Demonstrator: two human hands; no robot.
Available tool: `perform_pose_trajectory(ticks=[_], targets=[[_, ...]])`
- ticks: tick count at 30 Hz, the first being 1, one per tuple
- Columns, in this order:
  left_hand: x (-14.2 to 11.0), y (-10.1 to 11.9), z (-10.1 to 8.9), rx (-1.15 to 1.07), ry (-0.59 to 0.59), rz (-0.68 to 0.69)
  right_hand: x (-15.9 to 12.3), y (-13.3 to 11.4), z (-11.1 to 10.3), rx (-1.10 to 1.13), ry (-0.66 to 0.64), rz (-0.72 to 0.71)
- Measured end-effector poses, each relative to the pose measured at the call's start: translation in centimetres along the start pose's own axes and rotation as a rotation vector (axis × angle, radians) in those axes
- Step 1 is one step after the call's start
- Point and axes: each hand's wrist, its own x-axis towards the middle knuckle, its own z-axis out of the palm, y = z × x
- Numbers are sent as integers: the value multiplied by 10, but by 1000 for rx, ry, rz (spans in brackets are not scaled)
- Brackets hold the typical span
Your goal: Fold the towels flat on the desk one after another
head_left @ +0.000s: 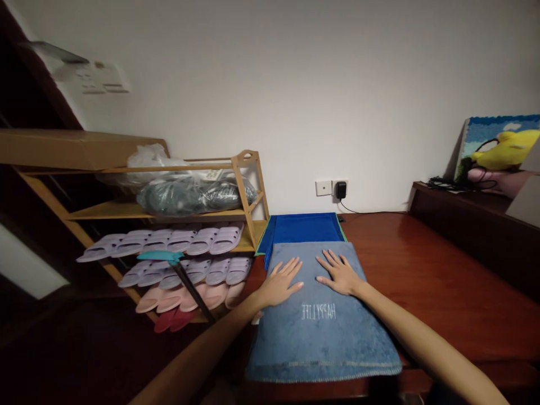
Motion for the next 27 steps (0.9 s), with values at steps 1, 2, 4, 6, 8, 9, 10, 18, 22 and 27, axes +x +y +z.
perform_pose_trajectory(ticks=[1, 2, 4, 6, 8, 9, 10, 18, 22, 27], targets=[[-2, -1, -2, -12, 8, -4, -2, -2, -1, 3, -1, 9], [-5, -1, -6, -25, 15, -10, -4, -4, -4, 8, 1, 15], [-12, 2, -19, -58, 0, -13, -13, -10, -13, 32, 0, 9], [-29, 10, -33, -89, -46, 12, -33, -20, -24, 75, -22, -42], [-53, 24, -43, -107, -87, 69, -64, -33, -31, 124, -75, -132], [-67, 32, -45, -108, -86, 94, -81, -39, -32, 143, -96, -174], [-80, 40, -45, -107, -84, 113, -97, -44, -32, 160, -114, -203], [-128, 69, -25, -115, -66, 58, -152, -56, -24, 214, -64, -184], [-138, 69, -31, -155, -105, 96, -163, -57, -28, 198, -46, -174], [-147, 67, -11, -98, -153, 90, -176, -58, -18, 199, -107, -137]])
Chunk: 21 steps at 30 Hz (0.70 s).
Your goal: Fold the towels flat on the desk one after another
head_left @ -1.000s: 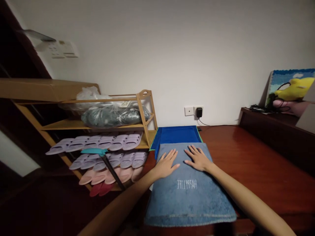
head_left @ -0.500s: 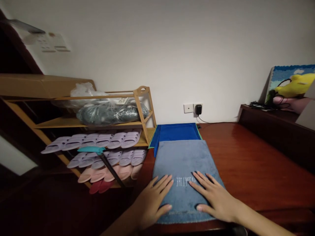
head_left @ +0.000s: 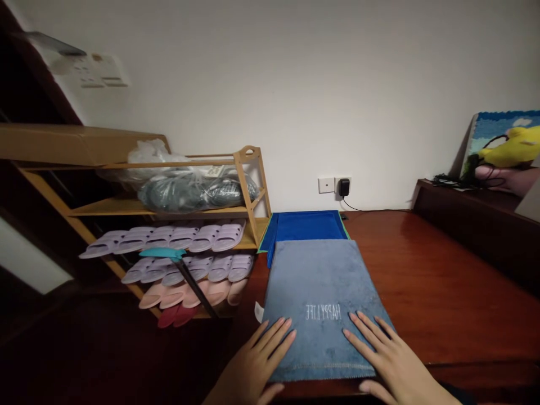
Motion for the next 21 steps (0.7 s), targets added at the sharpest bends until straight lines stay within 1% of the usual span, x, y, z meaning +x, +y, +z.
perform_pose_trajectory(ticks=[2, 4, 6, 7, 8, 10, 11, 13, 14, 15, 16, 18, 19, 21], targets=[[0, -2, 6, 37, -15, -18, -3, 1, -1, 18, -32, 21], [-4, -3, 3, 19, -25, -13, -5, 3, -10, 69, -95, 9], [-11, -2, -10, -39, -18, 23, -6, 9, -27, 154, -150, -5], [-13, -3, -19, -67, -2, 47, -4, 15, -36, 197, -149, 4], [-13, -4, -29, -89, 27, 64, 1, 23, -45, 233, -122, 23], [-3, -14, -50, -118, 126, 50, 20, 45, -60, 277, -5, 76], [8, -22, -60, -129, 193, 12, 34, 60, -65, 288, 75, 98], [43, -47, -76, -144, 348, -86, 68, 94, -70, 279, 229, 150], [63, -63, -80, -147, 423, -133, 86, 111, -70, 248, 317, 226], [85, -79, -83, -154, 472, -197, 104, 128, -69, 206, 400, 317], [105, -96, -83, -161, 488, -264, 120, 143, -67, 181, 439, 363], [139, -126, -78, -156, 509, -333, 146, 168, -63, 140, 495, 432], [152, -138, -73, -154, 520, -362, 157, 176, -61, 125, 511, 454], [170, -155, -62, -158, 536, -417, 172, 188, -57, 97, 540, 494]])
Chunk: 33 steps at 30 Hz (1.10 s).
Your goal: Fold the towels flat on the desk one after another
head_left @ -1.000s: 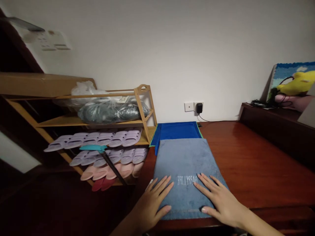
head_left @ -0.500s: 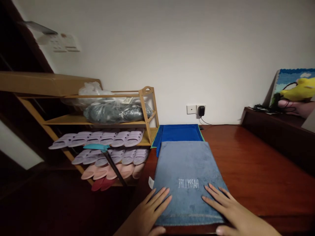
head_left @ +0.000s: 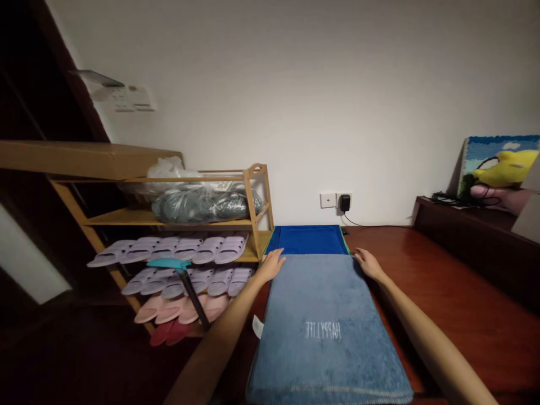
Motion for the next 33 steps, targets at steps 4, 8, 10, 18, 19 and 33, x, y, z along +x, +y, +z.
perform_pose_trajectory(ticks=[4, 8, 10, 18, 19, 33], targets=[[15, -15, 19, -31, 43, -99, 14, 5, 16, -19, 5, 25], [28, -24, 17, -154, 47, -193, 21, 10, 19, 27, -17, 45], [31, -27, 12, -253, 18, -218, 23, 12, 17, 85, -18, 56], [23, -23, -22, -648, -107, -298, 19, 4, -9, 443, -93, 90], [22, -21, -26, -679, -118, -304, 19, 1, -14, 474, -110, 92], [21, 1, -66, -940, -28, -470, 23, -32, -52, 705, -205, 67]])
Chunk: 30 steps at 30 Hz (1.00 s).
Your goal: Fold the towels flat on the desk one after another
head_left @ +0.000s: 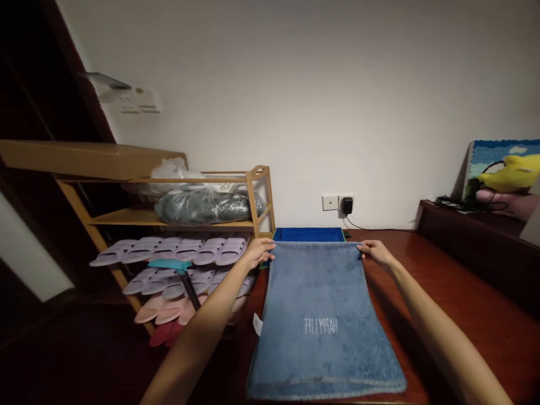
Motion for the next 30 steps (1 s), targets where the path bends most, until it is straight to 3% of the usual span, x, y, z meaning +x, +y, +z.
perform_pose_trajectory(ticks=[6, 12, 23, 30], targets=[[-1, 11, 9, -81, 64, 68, 8, -16, 6, 52, 87, -46], [6, 36, 7, -117, 93, 198, 11, -40, 3, 125, 162, -76], [36, 87, 1, -203, 199, 337, 67, -80, 1, 324, 324, -202], [62, 95, 7, -266, 264, 389, 91, -86, 9, 396, 418, -318]])
